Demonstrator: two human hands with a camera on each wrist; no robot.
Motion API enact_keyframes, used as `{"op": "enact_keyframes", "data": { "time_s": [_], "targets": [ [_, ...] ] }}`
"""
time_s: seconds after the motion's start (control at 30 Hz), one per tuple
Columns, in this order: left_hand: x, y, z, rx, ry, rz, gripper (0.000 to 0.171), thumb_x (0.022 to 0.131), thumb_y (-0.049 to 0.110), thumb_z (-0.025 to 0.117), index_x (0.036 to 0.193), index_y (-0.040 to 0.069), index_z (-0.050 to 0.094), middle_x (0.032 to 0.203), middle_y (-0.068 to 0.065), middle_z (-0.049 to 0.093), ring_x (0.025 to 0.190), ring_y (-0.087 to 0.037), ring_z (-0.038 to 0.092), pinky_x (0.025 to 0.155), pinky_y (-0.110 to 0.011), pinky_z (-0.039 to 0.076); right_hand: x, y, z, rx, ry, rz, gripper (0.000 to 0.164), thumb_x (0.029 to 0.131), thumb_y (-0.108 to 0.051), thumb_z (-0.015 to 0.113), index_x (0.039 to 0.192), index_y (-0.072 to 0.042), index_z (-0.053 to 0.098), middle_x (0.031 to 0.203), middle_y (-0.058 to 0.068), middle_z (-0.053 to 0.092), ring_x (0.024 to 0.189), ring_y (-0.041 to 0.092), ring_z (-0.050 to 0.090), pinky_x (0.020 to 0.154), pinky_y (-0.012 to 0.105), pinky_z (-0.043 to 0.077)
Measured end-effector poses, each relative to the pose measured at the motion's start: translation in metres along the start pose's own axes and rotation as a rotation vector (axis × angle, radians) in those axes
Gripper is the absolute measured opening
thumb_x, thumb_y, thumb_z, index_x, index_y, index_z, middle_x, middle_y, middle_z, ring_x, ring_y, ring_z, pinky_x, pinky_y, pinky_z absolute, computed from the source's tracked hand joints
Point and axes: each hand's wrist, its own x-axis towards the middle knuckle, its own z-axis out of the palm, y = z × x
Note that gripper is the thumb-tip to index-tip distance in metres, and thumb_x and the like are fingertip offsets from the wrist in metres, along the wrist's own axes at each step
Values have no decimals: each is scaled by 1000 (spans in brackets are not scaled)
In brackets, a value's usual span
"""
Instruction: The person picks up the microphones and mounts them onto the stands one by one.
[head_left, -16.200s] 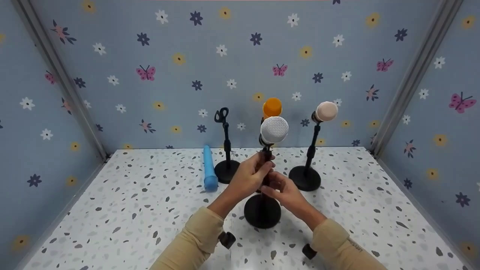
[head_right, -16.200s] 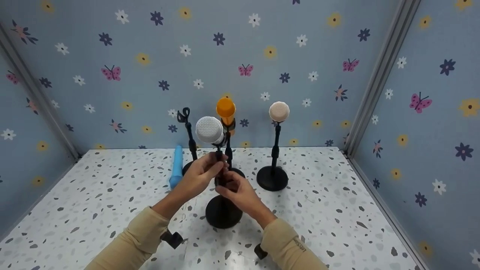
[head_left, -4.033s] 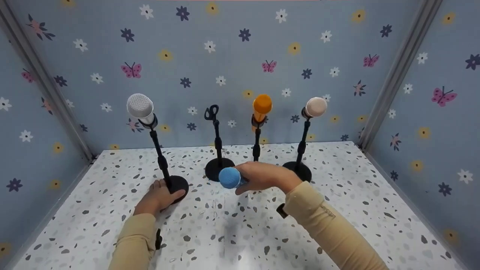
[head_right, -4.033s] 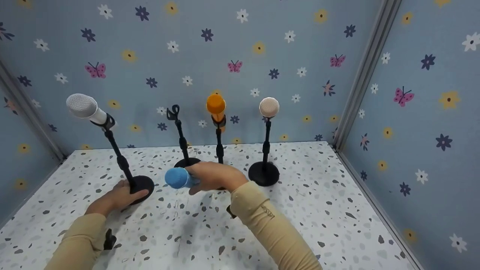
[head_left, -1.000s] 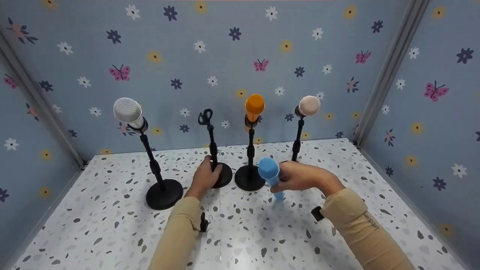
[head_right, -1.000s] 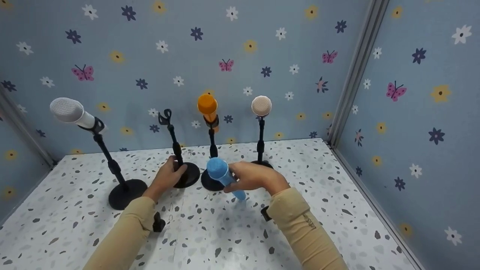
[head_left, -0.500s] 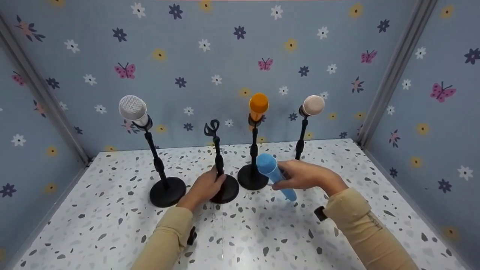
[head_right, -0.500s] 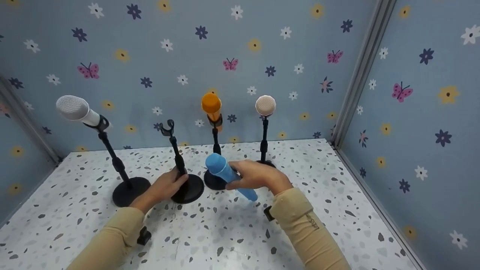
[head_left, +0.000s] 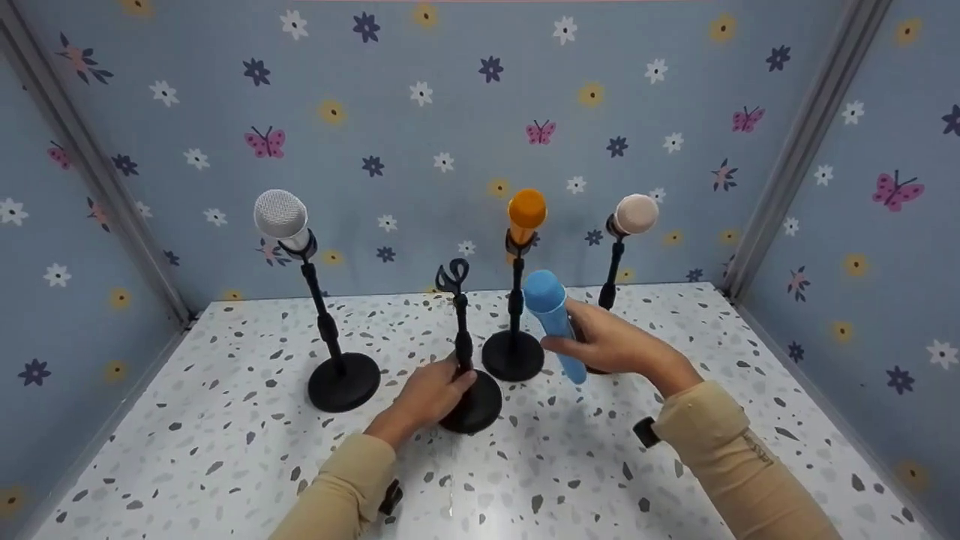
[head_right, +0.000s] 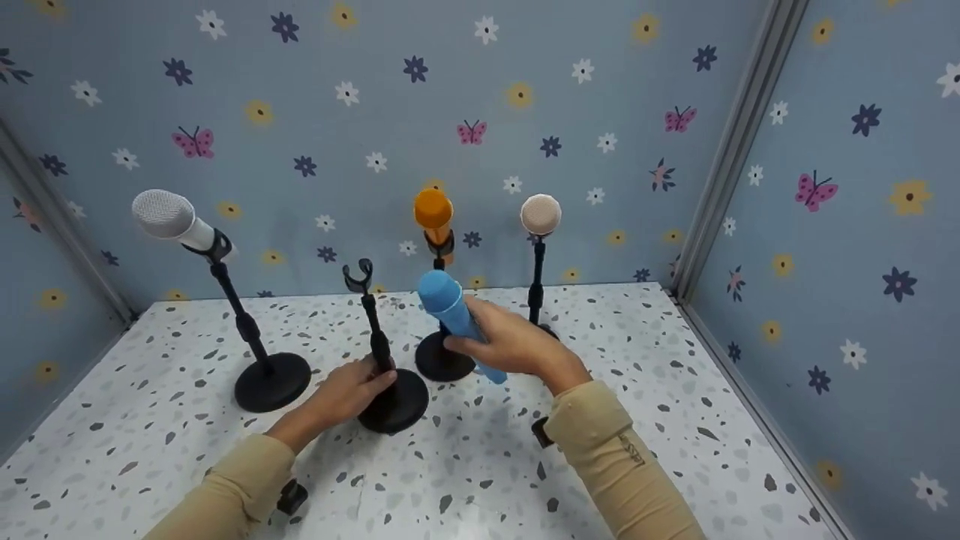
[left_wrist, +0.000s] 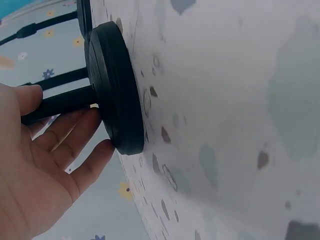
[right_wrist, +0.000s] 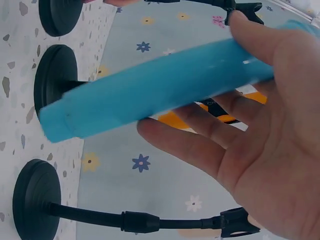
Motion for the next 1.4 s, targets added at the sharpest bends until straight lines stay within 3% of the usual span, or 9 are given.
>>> {"op": "enact_keyframes", "data": {
  "time_s": [0.1, 0.2, 0.4, 0.5, 0.67, 0.8, 0.93, 1.1, 1.4],
  "targets": [
    [-2, 4, 2, -23, -23, 20, 39, 105, 29, 54, 135, 4, 60, 129, -16, 66, 124, -38, 59, 106, -52, 44, 1, -4, 0, 22, 36, -8, 69, 103, -31, 62, 157, -10, 25, 150, 18, 47, 134, 34, 50, 109, 58, 39],
    [-4, 7, 3, -37, -49, 46, 41, 105, 27, 54, 138, 3, 59, 129, -16, 66, 124, -37, 59, 106, -52, 44, 2, -7, 1, 30, 39, -1, 83, 101, -29, 65, 161, -12, 11, 157, 18, 37, 139, 36, 43, 112, 60, 33],
    [-2, 12, 7, -75, -117, 83, 37, 106, 27, 53, 135, 4, 59, 124, -15, 68, 121, -34, 61, 104, -49, 46, -3, -8, 4, 28, 0, 88, 100, 88, -16, 81, 161, -12, 13, 158, 20, 36, 140, 39, 42, 112, 61, 32],
    [0, 14, 9, -89, -141, 88, 38, 106, 27, 52, 137, 5, 58, 126, -15, 67, 122, -33, 60, 105, -48, 46, -4, -7, 4, 6, 12, 91, 99, 86, -12, 83, 160, -10, 18, 156, 20, 39, 138, 39, 44, 111, 60, 35],
    [0, 18, 12, -131, -179, 93, 36, 107, 27, 52, 136, 6, 58, 131, -15, 65, 125, -33, 58, 106, -48, 44, -3, -6, 5, -17, 44, 27, 94, 85, -11, 84, 159, -11, 26, 152, 18, 46, 134, 39, 49, 107, 59, 41],
    [1, 23, 16, -194, -210, 116, 31, 107, 26, 50, 129, 7, 60, 134, -13, 62, 128, -29, 55, 109, -46, 41, -2, -7, 6, -13, 58, -4, 90, 86, -13, 84, 158, -14, 30, 146, 15, 52, 120, 36, 61, 99, 56, 49],
    [2, 26, 21, -226, -217, 123, 36, 107, 28, 49, 137, 8, 58, 140, -14, 58, 133, -27, 51, 112, -45, 37, -2, -11, 7, 15, 76, -28, 87, 86, -14, 84, 157, -17, 34, 139, 13, 58, 107, 32, 67, 91, 53, 55],
    [6, 30, 27, -214, -228, 103, 43, 107, 30, 49, 142, 7, 55, 144, -13, 56, 136, -27, 49, 114, -45, 35, -3, -16, 7, 23, 79, -62, 84, 87, -15, 83, 156, -18, 35, 137, 12, 59, 108, 32, 66, 90, 50, 56],
    [9, 33, 37, -213, -210, 115, 33, 107, 25, 51, 134, 10, 60, 136, -12, 62, 131, -27, 54, 113, -46, 37, -5, -15, 7, 29, 94, -82, 82, 87, -13, 83, 155, -17, 38, 136, 11, 60, 106, 29, 67, 89, 50, 56]
  ]
}}
